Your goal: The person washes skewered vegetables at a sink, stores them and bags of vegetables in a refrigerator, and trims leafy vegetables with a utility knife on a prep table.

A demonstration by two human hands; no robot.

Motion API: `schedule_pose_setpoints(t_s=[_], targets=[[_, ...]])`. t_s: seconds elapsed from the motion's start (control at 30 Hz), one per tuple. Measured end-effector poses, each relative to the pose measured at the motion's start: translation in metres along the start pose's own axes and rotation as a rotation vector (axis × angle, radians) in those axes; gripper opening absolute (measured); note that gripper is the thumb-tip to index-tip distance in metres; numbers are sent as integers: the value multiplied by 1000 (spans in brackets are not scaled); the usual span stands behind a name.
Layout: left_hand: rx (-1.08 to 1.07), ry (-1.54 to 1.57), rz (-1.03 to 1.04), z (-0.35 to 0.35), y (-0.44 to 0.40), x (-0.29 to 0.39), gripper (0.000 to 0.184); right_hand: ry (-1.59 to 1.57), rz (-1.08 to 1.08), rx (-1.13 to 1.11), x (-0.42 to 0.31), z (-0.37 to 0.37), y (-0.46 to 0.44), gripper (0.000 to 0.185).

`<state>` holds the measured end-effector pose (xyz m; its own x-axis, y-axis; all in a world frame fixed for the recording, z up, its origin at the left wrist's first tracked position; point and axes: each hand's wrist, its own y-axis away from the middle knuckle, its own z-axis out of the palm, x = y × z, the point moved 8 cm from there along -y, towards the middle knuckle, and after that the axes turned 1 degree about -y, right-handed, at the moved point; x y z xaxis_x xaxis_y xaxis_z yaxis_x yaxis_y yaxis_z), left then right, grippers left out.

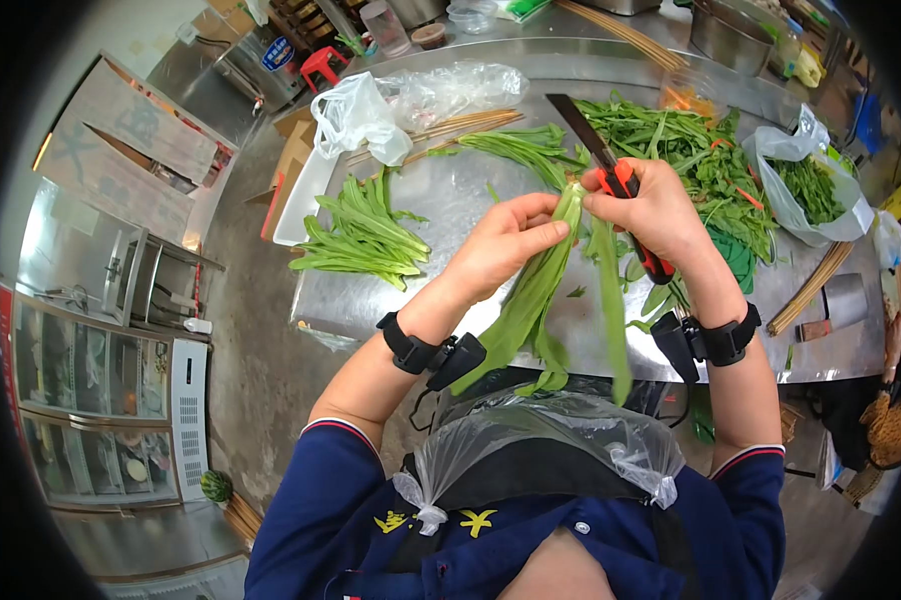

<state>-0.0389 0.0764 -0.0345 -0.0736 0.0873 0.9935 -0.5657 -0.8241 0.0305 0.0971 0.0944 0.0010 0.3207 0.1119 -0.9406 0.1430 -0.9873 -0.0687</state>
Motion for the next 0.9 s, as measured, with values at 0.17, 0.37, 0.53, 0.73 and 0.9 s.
schedule_pose_setpoints(t_s=[0.17,0.37,0.53,0.73,0.9], targets=[[18,35,-74,-6,6,-3,31,426,-337,164,-21,-28,-3,20],[124,14,-19,-6,2,5,34,110,-183,188,-27,-37,1,31],[99,-149,18,0,-4,2,35,131,-218,51,-30,2,3,24],[117,7,-68,-29,1,7,39,-166,-3,11,-17,-7,0,24],[-147,387,-143,14,-1,1,38,-270,-36,-57,-16,12,-2,25]])
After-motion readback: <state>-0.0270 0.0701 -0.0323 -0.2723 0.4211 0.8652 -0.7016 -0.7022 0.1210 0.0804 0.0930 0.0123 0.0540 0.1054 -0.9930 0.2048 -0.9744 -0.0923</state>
